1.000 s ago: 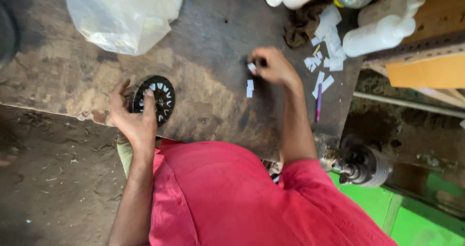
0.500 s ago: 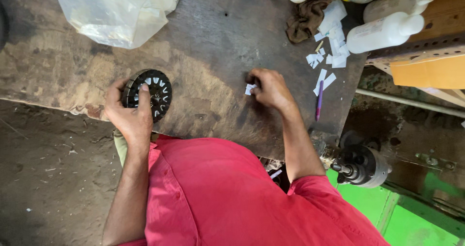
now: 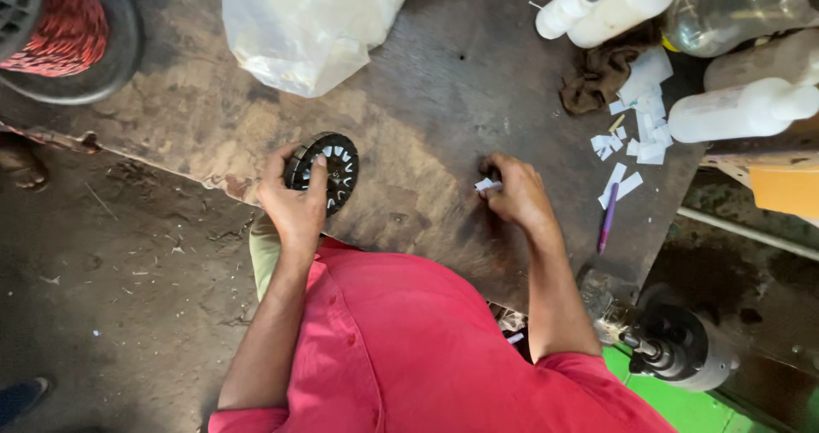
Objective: The person retrieves a white plastic bag from a shelf and places it on the workbench. They then insert small white rectangular pieces into the slots of a circular metal component. Finally, they use shears to cut a strip of white material into smaller pieces.
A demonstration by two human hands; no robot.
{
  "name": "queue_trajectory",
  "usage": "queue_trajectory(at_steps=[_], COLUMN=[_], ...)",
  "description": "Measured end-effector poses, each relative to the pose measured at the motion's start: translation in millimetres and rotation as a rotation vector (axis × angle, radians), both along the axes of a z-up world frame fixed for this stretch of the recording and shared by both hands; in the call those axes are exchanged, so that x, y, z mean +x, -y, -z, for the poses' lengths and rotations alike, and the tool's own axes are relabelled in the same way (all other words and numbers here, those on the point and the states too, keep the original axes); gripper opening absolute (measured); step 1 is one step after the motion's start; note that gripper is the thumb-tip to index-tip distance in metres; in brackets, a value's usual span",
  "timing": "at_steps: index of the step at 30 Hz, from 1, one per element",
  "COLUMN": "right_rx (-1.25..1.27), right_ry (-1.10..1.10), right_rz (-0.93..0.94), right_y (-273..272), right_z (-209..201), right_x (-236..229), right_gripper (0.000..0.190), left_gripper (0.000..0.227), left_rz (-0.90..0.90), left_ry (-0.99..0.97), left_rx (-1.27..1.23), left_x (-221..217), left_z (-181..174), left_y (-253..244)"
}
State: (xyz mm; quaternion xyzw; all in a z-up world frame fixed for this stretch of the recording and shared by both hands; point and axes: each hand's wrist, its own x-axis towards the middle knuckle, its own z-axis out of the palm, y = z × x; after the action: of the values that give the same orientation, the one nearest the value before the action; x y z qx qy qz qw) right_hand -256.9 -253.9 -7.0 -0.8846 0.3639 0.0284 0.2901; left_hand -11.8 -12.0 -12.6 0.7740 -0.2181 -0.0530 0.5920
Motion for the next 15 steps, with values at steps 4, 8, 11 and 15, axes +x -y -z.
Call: queue_trajectory(at_steps=[4, 8, 11, 15], right_rx=[0.155, 0.047, -0.121, -0.072], right_ry=[-0.097, 0.194, 0.541, 0.752], right_rz=[-0.101, -0.226, -0.108, -0.036], right_y=[6, 8, 4, -4], right_z=[-4, -3, 12, 27], right_x=[9, 80, 170, 261], right_gripper=[0.021, 0.018, 0.015, 0.012], left_gripper=[0.026, 0.025, 0.025, 0.027], left_rz=[-0.008, -0.004, -0.006, -0.015], left_ry=[-0.027, -0.037, -0.001, -0.036], left_rx=[-0.009, -0.022, -0.023, -0.019], left_x=[-3, -1, -2, -3], left_z=[1, -1, -1, -2], left_y=[-2, 0, 0, -2])
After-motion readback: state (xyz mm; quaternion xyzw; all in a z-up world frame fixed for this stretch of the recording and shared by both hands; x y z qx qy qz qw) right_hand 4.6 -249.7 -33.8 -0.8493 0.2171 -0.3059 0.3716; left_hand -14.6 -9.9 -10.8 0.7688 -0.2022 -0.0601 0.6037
